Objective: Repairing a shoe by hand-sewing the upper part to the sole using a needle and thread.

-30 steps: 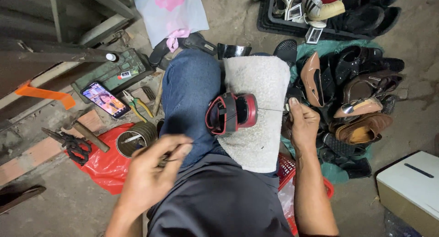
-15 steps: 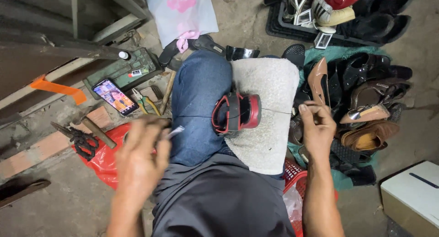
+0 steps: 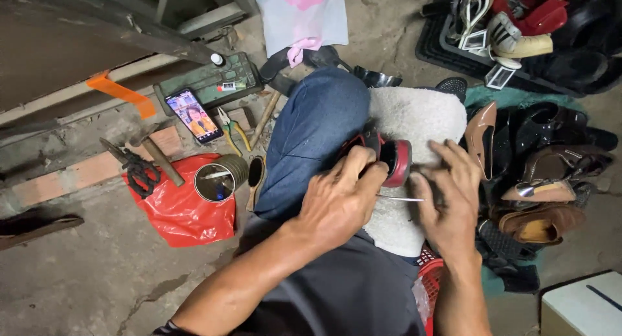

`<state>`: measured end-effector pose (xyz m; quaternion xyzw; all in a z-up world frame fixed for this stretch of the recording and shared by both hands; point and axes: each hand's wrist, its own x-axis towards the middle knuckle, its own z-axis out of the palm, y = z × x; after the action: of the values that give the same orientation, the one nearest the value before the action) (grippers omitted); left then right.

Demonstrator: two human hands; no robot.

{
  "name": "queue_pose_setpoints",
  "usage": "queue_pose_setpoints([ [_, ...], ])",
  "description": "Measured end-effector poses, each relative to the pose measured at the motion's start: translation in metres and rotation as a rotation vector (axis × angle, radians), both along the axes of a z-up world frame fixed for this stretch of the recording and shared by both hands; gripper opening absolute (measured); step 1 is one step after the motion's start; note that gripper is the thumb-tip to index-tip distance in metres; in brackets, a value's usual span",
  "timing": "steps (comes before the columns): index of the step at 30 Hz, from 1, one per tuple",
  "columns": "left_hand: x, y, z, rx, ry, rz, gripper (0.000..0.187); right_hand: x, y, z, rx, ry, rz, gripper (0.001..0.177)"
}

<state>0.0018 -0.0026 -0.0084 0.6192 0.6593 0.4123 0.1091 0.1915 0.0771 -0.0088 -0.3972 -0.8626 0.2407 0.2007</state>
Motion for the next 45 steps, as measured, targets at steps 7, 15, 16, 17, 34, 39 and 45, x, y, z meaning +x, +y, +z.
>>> queue_pose_setpoints([
  [7, -0.007, -0.003, 0.008, -0.049, -0.137, -0.108, 0.013, 0.046, 0.002, -0.024, -0.65, 1.015, 0.051, 0.047],
  [15, -0.01, 0.004, 0.015, -0.142, -0.288, -0.1, 0.008, -0.003, 0.001, -0.002, -0.154, 0.135, 0.023, 0.067],
  [16, -0.009, 0.005, 0.012, -0.143, -0.289, -0.097, 0.008, -0.003, 0.002, -0.005, -0.156, 0.135, 0.025, 0.067],
  [17, -0.008, 0.006, 0.01, -0.148, -0.309, -0.105, 0.004, -0.003, 0.003, -0.008, -0.068, 0.104, 0.042, 0.055],
  [34, 0.004, 0.017, 0.005, -0.211, -0.152, -0.196, 0.01, 0.019, -0.017, -0.045, 0.051, 0.169, -0.091, 0.052],
  [39, -0.003, 0.009, 0.015, -0.255, -0.141, -0.18, 0.016, -0.007, -0.025, -0.025, 0.134, 0.021, -0.111, 0.034],
  [45, -0.011, 0.003, 0.018, -0.188, -0.133, -0.174, 0.015, -0.004, -0.025, -0.036, 0.221, -0.036, -0.129, 0.032],
])
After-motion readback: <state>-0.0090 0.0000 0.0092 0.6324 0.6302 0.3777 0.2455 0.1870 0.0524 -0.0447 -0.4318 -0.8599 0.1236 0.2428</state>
